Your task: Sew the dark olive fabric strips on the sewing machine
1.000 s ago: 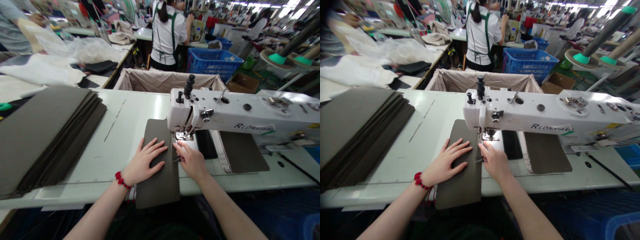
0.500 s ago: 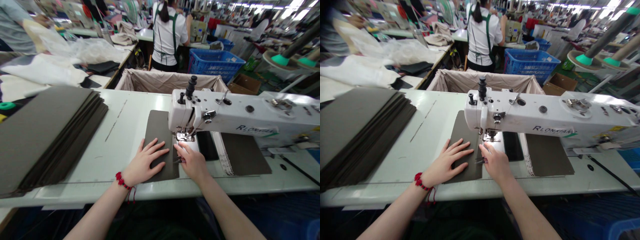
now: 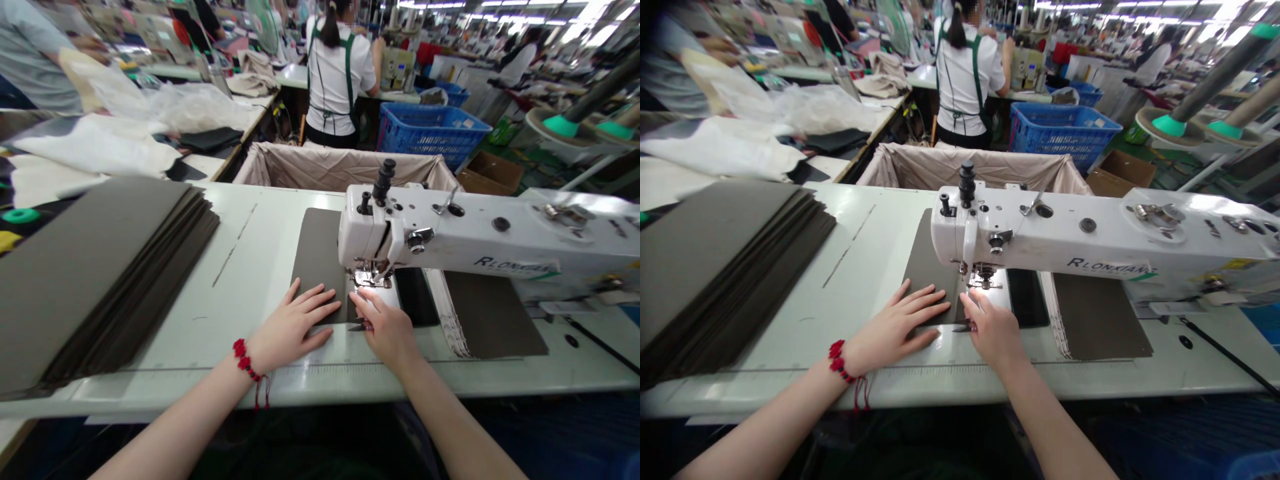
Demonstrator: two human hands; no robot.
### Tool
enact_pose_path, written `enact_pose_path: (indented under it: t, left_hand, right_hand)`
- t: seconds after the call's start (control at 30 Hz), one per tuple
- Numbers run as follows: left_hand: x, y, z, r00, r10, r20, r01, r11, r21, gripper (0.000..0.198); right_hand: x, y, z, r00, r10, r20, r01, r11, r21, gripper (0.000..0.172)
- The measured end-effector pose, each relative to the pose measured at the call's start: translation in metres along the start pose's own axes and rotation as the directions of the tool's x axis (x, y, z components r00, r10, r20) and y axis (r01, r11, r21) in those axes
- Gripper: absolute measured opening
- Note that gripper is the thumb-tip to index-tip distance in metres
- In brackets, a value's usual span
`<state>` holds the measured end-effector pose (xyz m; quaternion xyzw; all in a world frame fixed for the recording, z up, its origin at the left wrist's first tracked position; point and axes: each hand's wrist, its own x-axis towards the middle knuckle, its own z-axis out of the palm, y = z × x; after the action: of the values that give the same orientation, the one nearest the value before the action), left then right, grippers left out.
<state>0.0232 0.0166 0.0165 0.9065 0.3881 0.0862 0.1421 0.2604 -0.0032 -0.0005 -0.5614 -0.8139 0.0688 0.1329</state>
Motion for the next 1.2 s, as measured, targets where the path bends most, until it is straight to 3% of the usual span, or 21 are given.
enact_pose_path:
  t: [0.23, 0.6, 0.8, 1.2]
  left_hand:
    - [0.017, -0.012, 0.0, 0.999, 0.034, 0.007, -0.034, 0.999, -0.006, 0.051]
    - [0.038, -0.028, 0.008, 0.998, -0.021, -0.053, 0.02, 1.0, -0.003, 0.052]
    - [0.04, -0.028, 0.013, 0.993, -0.034, -0.111, 0.033, 0.999, -0.011, 0.054]
    - [0.041, -0.027, 0.011, 0.994, -0.032, -0.107, 0.034, 0.999, 0.014, 0.058]
  right_hand:
    - [-0.001, 0.002, 0.003, 1.0, -0.005, 0.012, 0.005, 1.0, 0.007, 0.057]
    - [-0.001, 0.003, 0.004, 1.0, 0.006, 0.018, -0.007, 0.999, 0.04, 0.061]
    - [0.0, 0.003, 0.003, 1.0, 0.009, 0.008, -0.009, 0.999, 0.036, 0.063]
    - [0.0, 0.002, 0.004, 1.0, 0.017, 0.009, -0.017, 1.0, 0.026, 0.059]
